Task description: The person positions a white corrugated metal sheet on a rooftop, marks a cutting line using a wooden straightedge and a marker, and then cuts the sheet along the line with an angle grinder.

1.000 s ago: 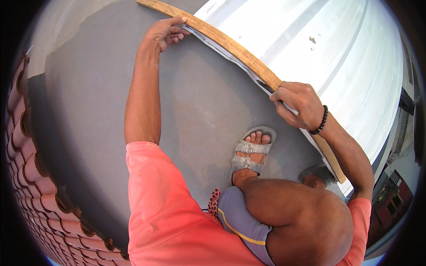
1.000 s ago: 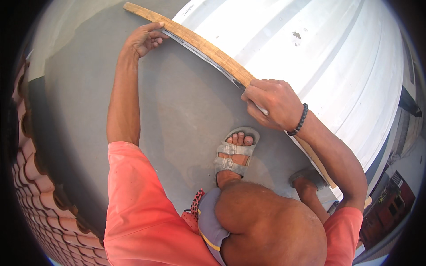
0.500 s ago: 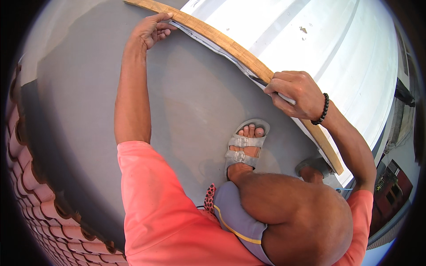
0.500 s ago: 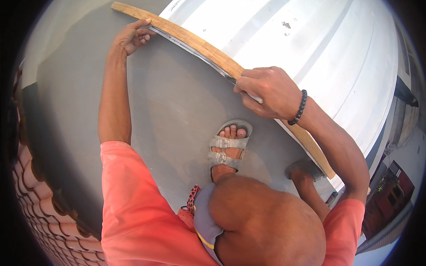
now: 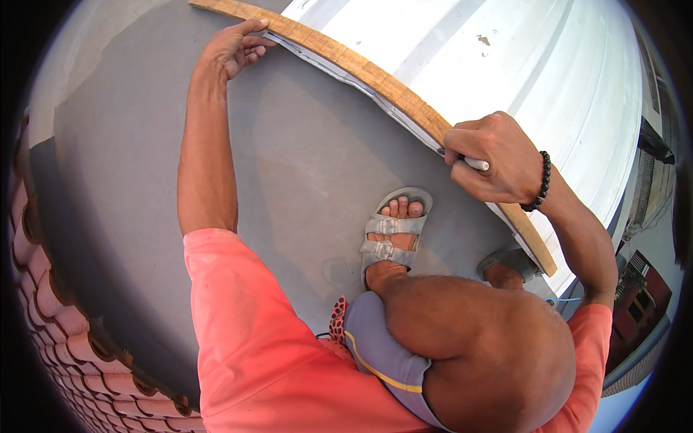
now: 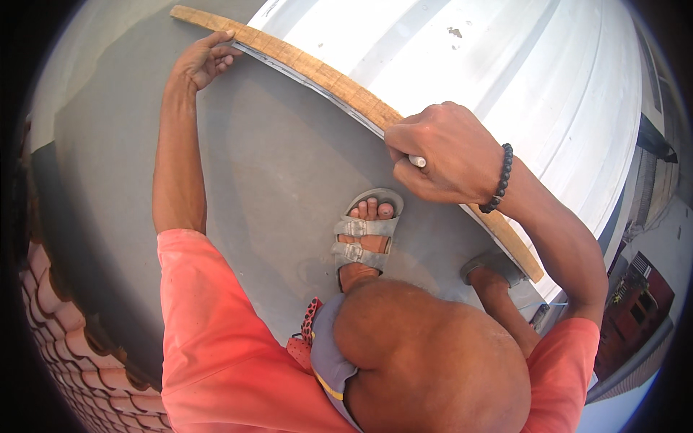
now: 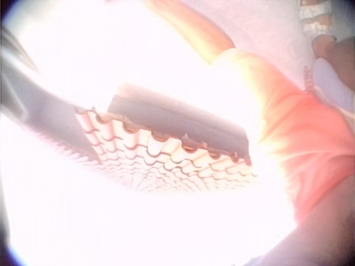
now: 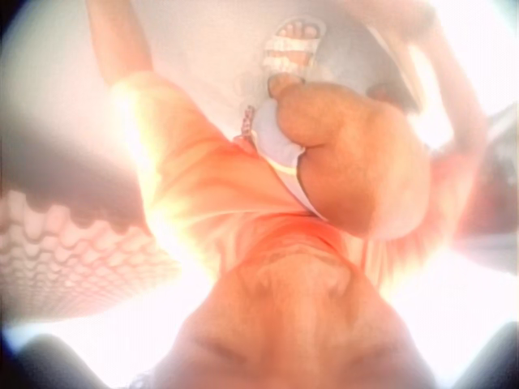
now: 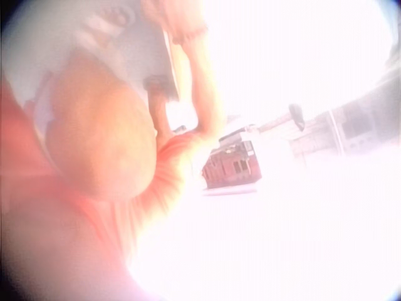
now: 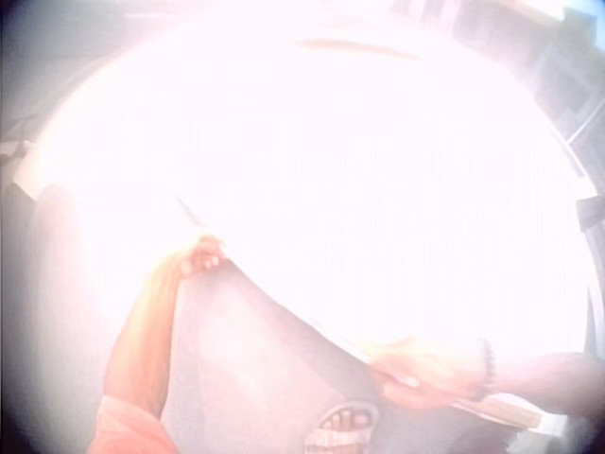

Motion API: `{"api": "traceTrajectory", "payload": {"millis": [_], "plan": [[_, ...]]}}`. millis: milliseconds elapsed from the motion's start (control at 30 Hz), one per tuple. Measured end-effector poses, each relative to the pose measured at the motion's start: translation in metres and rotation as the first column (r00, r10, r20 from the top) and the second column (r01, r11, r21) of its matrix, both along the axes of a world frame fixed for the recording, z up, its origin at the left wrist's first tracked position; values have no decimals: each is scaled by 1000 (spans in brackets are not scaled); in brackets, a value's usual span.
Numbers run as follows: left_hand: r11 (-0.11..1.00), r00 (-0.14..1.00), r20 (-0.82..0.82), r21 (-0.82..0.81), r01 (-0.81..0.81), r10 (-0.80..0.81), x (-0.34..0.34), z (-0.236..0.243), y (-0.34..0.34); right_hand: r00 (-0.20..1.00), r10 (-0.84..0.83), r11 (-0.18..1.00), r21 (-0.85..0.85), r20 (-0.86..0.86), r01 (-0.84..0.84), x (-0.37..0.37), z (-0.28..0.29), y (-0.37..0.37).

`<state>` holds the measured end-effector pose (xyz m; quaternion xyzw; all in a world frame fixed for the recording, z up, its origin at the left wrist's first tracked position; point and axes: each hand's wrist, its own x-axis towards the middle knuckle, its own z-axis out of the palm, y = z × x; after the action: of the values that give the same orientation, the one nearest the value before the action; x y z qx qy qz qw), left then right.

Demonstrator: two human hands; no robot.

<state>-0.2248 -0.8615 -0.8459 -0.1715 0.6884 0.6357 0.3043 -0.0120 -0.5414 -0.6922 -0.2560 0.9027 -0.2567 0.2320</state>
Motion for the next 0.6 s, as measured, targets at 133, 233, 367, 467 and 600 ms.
{"api": "traceTrajectory", "payload": {"millis": [133, 233, 367, 467, 600], "plan": [[1000, 1000, 17, 12, -3, 3, -1, 1, 0, 1000, 28, 1000, -1, -13, -28, 4, 8, 3], [1000, 1000, -7, 3, 10, -10, -1, -1, 0, 993, 53, 997, -50, -102, -58, 13, -2, 9], [1000, 1000, -5, 4, 1, -1, -2, -3, 0, 974, 141, 990, 30, -179, -138, 22, -13, 11], [1000, 1000, -14, -10, 17, -17, -1, -1, 1, 975, 160, 985, 83, -154, -149, 26, -5, 8], [1000, 1000, -1, 4, 11, -11, -1, 2, 1, 977, 160, 984, 96, -139, -147, 34, 9, 10]]}}
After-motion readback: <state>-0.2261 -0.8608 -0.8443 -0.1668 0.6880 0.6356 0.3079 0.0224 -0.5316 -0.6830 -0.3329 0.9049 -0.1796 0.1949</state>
